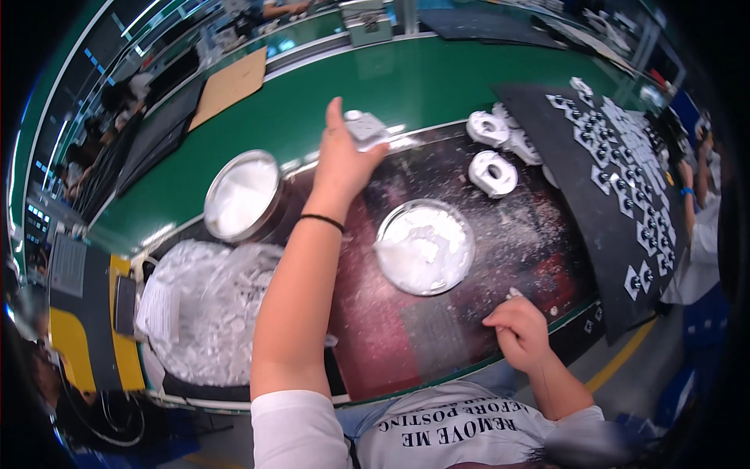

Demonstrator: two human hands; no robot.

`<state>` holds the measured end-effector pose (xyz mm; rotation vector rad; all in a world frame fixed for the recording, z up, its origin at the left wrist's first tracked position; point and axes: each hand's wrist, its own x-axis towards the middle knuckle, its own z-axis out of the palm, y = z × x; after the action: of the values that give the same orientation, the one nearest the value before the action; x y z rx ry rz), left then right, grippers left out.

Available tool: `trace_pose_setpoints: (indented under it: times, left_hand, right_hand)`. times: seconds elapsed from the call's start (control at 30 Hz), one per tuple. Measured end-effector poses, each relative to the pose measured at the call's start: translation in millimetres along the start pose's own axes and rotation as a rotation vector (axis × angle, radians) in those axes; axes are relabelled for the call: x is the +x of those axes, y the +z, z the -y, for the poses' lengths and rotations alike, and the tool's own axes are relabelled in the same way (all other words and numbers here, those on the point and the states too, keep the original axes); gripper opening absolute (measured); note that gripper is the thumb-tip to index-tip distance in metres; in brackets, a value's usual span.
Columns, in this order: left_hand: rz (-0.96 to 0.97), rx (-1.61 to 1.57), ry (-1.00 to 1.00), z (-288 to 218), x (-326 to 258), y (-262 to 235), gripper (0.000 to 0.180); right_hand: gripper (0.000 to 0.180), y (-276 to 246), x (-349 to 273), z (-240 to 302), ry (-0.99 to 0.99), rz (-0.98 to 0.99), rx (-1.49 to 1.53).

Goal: The person assembles small white plastic components by hand. They pick up a base unit, dip a small cylindrical piece into a white paste, and insert it into the base. They then place a black square component onto the assembly and set the finished unit aside on a black tray.

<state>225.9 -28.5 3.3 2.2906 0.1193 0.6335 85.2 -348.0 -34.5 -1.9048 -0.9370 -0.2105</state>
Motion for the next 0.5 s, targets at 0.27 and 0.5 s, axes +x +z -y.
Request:
trace_pose_setpoints:
  times: [0.27, 0.5]
  left_hand:
    - [-0.162, -0.07, -0.096, 84.7, 46.2, 34.7, 0.092]
    - [-0.282, 0.164, -0.077, 80.1, 37.0, 31.4, 0.095]
  right_hand:
    - [0.026, -5.7, -1.7, -6.2, 0.028, 0.017, 0.111]
    - [0.025, -6.6, -5.6, -7.3, 0.03, 0.01, 0.156]
